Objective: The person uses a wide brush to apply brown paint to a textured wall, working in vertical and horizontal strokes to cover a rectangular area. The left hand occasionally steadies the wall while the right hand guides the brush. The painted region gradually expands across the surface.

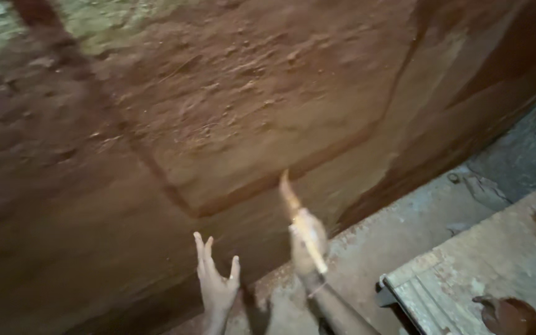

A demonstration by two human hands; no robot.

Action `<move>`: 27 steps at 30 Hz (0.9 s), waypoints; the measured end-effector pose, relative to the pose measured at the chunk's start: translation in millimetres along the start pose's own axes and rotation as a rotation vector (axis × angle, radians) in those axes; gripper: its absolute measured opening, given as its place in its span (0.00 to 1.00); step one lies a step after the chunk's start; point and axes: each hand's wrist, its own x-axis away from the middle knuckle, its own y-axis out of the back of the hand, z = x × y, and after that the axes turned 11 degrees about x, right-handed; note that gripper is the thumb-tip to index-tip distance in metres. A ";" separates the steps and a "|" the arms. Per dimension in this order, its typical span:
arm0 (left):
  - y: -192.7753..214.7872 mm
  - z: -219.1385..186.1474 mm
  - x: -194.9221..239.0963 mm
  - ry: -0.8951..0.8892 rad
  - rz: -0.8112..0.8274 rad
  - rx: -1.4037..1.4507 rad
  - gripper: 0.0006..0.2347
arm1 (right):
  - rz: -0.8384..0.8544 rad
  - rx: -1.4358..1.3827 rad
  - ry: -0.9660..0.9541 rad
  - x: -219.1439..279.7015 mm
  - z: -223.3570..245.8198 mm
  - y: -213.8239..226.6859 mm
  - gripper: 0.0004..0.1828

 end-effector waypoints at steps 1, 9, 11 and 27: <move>1.9 0.4 2.2 0.014 0.001 0.012 0.32 | 0.048 -0.055 0.009 10.1 13.0 -10.1 0.16; 24.6 9.2 15.7 0.081 -0.010 0.005 0.33 | 0.236 -0.203 -0.004 49.2 53.1 -22.6 0.15; 28.9 12.0 15.8 0.096 -0.011 0.005 0.33 | 0.175 -0.116 -0.044 35.6 40.3 -18.2 0.15; 54.8 36.4 11.9 0.104 0.152 -0.004 0.36 | 0.324 -0.203 0.044 86.0 100.1 -48.3 0.14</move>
